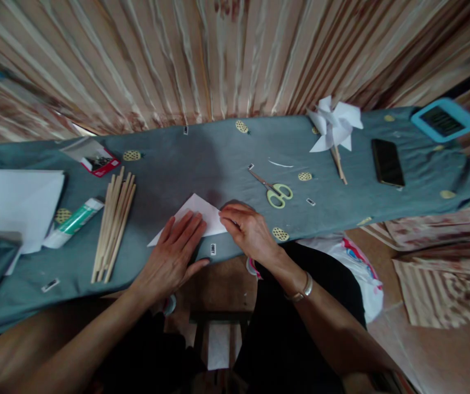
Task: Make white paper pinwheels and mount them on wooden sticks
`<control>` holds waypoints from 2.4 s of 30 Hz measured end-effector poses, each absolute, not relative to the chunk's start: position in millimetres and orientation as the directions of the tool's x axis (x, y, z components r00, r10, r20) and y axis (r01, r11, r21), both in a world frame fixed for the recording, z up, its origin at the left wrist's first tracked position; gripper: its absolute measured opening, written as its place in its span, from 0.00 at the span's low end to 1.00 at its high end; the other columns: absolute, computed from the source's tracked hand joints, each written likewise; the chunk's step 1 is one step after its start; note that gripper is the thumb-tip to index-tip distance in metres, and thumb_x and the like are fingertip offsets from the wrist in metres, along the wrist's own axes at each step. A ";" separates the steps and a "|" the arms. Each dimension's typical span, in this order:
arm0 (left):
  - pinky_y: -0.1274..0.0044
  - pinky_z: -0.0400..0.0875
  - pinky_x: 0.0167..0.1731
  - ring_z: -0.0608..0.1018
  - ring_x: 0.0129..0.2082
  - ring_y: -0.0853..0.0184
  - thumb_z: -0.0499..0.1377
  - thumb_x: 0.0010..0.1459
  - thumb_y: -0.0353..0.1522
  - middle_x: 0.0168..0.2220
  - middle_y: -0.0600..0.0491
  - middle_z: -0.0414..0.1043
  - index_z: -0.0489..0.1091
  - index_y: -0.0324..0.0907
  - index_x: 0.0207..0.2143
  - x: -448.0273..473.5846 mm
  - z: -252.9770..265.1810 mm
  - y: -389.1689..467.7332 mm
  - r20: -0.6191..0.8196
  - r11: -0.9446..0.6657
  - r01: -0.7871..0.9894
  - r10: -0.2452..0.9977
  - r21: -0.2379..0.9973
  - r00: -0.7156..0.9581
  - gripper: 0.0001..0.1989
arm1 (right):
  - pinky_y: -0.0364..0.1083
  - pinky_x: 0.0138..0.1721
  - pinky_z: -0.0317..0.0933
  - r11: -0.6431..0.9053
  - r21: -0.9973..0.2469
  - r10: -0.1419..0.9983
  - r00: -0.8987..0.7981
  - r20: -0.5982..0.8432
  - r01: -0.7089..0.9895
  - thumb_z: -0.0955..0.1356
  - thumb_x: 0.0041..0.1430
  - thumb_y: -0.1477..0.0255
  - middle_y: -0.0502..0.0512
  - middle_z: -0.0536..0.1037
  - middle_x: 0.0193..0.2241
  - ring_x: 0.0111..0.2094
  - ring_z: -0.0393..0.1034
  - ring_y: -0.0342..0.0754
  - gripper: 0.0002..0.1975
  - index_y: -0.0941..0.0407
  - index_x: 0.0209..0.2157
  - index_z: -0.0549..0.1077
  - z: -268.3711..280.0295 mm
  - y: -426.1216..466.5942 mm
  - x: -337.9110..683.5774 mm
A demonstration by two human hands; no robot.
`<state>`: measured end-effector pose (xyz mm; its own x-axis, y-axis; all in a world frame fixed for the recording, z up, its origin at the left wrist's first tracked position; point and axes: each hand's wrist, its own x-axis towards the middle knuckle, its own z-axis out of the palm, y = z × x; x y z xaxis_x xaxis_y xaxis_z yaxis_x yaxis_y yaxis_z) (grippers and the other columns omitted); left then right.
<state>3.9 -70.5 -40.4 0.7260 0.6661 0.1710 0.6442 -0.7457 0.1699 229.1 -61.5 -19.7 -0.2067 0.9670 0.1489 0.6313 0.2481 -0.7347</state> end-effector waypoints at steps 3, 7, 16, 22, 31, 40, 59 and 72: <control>0.55 0.52 0.66 0.59 0.67 0.48 0.52 0.65 0.48 0.66 0.37 0.59 0.56 0.32 0.65 3.7 -40.7 -69.7 0.172 -0.745 0.645 0.667 0.171 0.725 0.35 | 0.51 0.51 0.67 0.243 -0.731 0.968 -0.205 0.142 0.638 0.65 0.65 0.73 0.59 0.80 0.42 0.45 0.75 0.50 0.09 0.56 0.40 0.79 -20.4 -61.3 229.2; 0.55 0.53 0.66 0.59 0.67 0.49 0.50 0.65 0.49 0.66 0.37 0.60 0.56 0.33 0.65 3.8 -40.6 -69.2 0.167 -0.742 0.645 0.670 0.180 0.724 0.35 | 0.51 0.51 0.67 0.247 -0.722 0.967 -0.205 0.148 0.646 0.65 0.65 0.73 0.58 0.80 0.42 0.45 0.75 0.50 0.09 0.55 0.40 0.79 -21.4 -60.8 229.7; 0.54 0.52 0.65 0.59 0.67 0.49 0.50 0.65 0.48 0.66 0.37 0.59 0.56 0.33 0.65 3.5 -41.2 -68.5 0.170 -0.742 0.641 0.670 0.196 0.723 0.35 | 0.51 0.52 0.67 0.273 -0.694 0.961 -0.222 0.165 0.667 0.64 0.66 0.73 0.57 0.80 0.42 0.45 0.75 0.50 0.10 0.55 0.40 0.79 -21.5 -60.8 228.9; 0.54 0.54 0.65 0.60 0.67 0.48 0.50 0.66 0.48 0.66 0.36 0.60 0.57 0.32 0.64 4.0 -40.6 -68.0 0.177 -0.747 0.638 0.664 0.186 0.727 0.35 | 0.51 0.53 0.66 0.288 -0.669 0.957 -0.224 0.184 0.685 0.64 0.66 0.73 0.57 0.80 0.42 0.46 0.74 0.50 0.10 0.55 0.40 0.79 -22.6 -61.3 228.6; 0.54 0.52 0.65 0.59 0.68 0.49 0.50 0.65 0.48 0.66 0.37 0.59 0.56 0.33 0.65 4.3 -43.0 -68.2 0.174 -0.738 0.642 0.674 0.208 0.718 0.35 | 0.52 0.52 0.67 0.312 -0.635 0.950 -0.229 0.212 0.707 0.63 0.67 0.72 0.57 0.80 0.42 0.45 0.74 0.51 0.11 0.55 0.41 0.78 -23.8 -61.6 228.2; 0.54 0.53 0.65 0.60 0.67 0.48 0.50 0.66 0.48 0.65 0.36 0.60 0.57 0.32 0.64 4.1 -42.4 -67.2 0.191 -0.747 0.636 0.665 0.196 0.722 0.35 | 0.51 0.51 0.67 0.336 -0.591 0.942 -0.252 0.222 0.734 0.63 0.68 0.73 0.57 0.80 0.42 0.43 0.74 0.51 0.12 0.56 0.41 0.78 -22.5 -61.8 227.9; 0.54 0.52 0.65 0.58 0.68 0.47 0.44 0.65 0.53 0.67 0.35 0.57 0.56 0.31 0.65 5.9 -44.5 -68.5 0.151 -0.755 0.643 0.655 0.126 0.740 0.39 | 0.53 0.48 0.70 0.587 -0.281 0.797 -0.480 0.367 0.759 0.62 0.68 0.75 0.62 0.80 0.41 0.43 0.70 0.53 0.13 0.62 0.42 0.77 -15.9 -79.7 209.5; 0.54 0.52 0.65 0.57 0.68 0.46 0.48 0.64 0.53 0.66 0.36 0.58 0.58 0.31 0.63 5.1 -44.5 -67.6 0.167 -0.766 0.636 0.642 0.096 0.748 0.39 | 0.54 0.59 0.65 0.657 -0.219 0.745 -0.577 0.334 0.722 0.58 0.67 0.78 0.67 0.76 0.53 0.57 0.67 0.54 0.20 0.67 0.59 0.66 -29.0 -104.8 198.0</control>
